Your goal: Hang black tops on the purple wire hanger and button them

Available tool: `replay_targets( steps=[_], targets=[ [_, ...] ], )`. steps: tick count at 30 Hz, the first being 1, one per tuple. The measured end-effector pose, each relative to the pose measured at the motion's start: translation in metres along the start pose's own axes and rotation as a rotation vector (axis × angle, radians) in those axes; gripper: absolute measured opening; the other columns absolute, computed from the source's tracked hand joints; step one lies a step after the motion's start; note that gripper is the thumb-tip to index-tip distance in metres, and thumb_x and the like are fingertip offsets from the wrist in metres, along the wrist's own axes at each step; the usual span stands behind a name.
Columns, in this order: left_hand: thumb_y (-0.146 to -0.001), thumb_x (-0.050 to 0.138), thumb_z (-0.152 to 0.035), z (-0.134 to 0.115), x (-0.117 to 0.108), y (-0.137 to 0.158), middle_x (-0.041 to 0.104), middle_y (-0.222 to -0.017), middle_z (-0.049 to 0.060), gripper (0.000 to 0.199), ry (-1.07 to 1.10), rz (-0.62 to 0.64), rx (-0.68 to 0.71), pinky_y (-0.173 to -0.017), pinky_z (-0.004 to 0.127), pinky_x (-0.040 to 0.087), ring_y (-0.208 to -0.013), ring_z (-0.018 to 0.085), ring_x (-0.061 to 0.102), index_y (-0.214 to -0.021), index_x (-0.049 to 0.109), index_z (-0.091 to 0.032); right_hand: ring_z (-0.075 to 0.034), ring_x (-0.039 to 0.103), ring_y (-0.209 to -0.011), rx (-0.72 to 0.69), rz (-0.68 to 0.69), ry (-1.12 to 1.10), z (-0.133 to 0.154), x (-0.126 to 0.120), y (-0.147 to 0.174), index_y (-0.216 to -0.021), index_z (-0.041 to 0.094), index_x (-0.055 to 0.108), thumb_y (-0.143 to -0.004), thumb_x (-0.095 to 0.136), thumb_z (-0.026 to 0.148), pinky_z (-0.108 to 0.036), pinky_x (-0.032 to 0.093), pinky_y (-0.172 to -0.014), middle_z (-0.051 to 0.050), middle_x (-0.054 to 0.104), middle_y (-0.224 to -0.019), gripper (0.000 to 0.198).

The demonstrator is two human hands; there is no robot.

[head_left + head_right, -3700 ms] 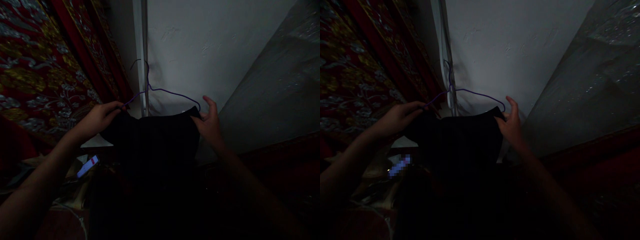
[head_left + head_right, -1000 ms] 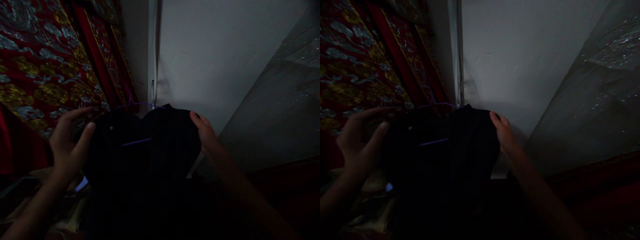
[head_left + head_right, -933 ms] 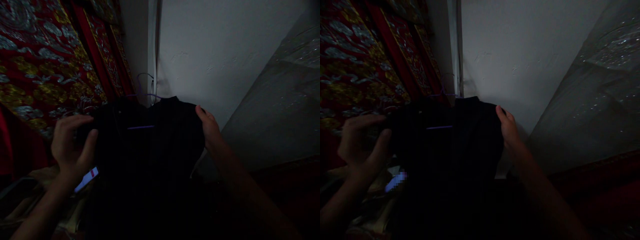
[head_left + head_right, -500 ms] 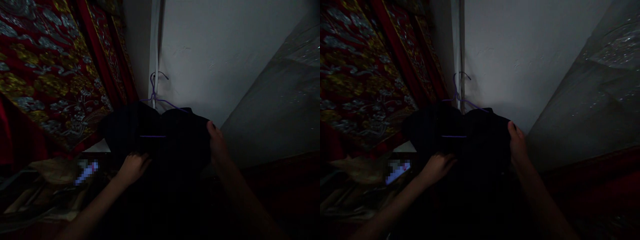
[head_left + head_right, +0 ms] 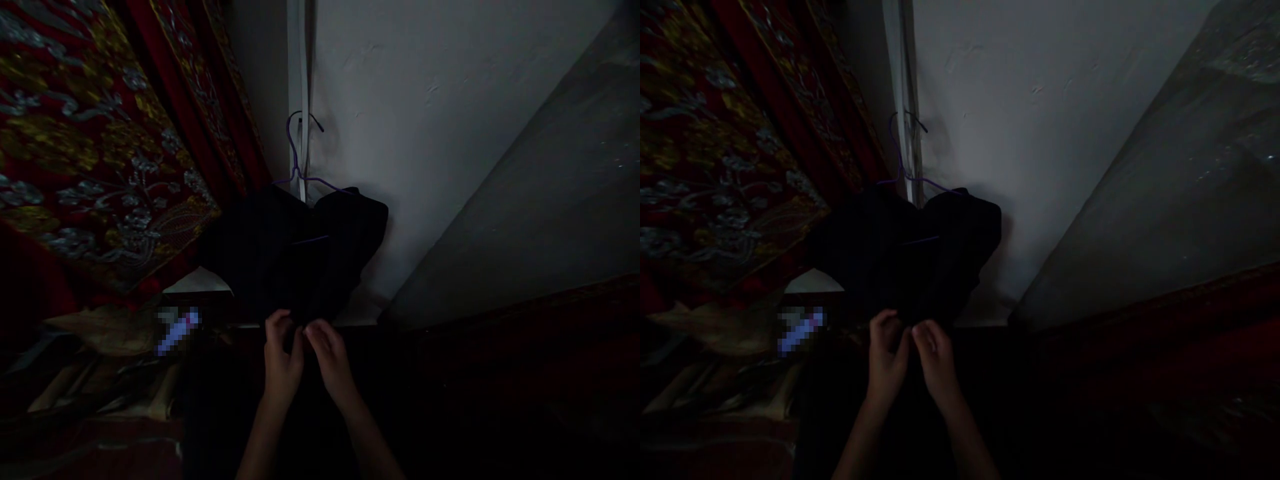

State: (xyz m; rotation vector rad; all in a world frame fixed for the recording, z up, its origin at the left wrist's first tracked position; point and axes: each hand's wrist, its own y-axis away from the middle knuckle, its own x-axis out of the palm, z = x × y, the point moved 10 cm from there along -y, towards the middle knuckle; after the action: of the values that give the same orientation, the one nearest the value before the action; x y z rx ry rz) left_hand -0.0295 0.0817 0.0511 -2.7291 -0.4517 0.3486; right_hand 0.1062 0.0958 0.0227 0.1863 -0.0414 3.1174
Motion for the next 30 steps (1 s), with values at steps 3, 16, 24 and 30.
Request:
replay_targets(
  steps=[3,16,24,30],
  targets=[
    [-0.094,0.062,-0.026,0.008,-0.004,0.008,0.07,-0.104,0.006,0.059,0.099,-0.055,-0.074,-0.091,0.034,0.058,-0.095,0.018,0.073,-0.147,0.036,-0.024,-0.02,0.061,-0.076,-0.031,0.023,0.064,0.012,0.003,-0.003,-0.082,0.022,0.058,-0.087,0.066,0.053,-0.03,0.049,-0.071,-0.001,0.061,-0.077,0.033],
    [-0.093,0.061,-0.023,0.008,0.003,0.017,0.077,-0.093,0.003,0.057,0.044,-0.019,-0.043,-0.092,0.035,0.058,-0.092,0.018,0.075,-0.147,0.042,-0.022,-0.019,0.063,-0.067,-0.025,0.018,0.343,0.02,-0.007,0.0,-0.08,0.023,0.059,-0.094,0.058,0.049,-0.029,0.047,-0.065,-0.002,0.065,-0.072,0.029],
    [-0.09,0.066,-0.027,0.028,-0.008,0.02,0.075,-0.093,0.003,0.057,-0.021,-0.125,-0.163,-0.084,0.033,0.059,-0.087,0.019,0.075,-0.143,0.046,-0.022,-0.016,0.06,-0.06,0.09,0.138,0.281,0.016,0.012,-0.011,-0.073,0.022,0.062,-0.085,0.063,0.032,-0.026,0.043,-0.058,0.0,0.063,-0.062,0.016],
    [-0.089,0.062,-0.021,0.033,-0.013,0.011,0.071,-0.096,0.005,0.036,0.001,-0.144,-0.092,-0.088,0.033,0.056,-0.093,0.019,0.073,-0.124,0.053,-0.022,-0.006,0.031,-0.038,0.276,0.186,-0.11,0.024,0.029,-0.038,-0.062,0.019,0.06,-0.066,0.072,0.041,-0.021,0.02,-0.04,0.009,0.042,-0.041,0.026]
  ],
)
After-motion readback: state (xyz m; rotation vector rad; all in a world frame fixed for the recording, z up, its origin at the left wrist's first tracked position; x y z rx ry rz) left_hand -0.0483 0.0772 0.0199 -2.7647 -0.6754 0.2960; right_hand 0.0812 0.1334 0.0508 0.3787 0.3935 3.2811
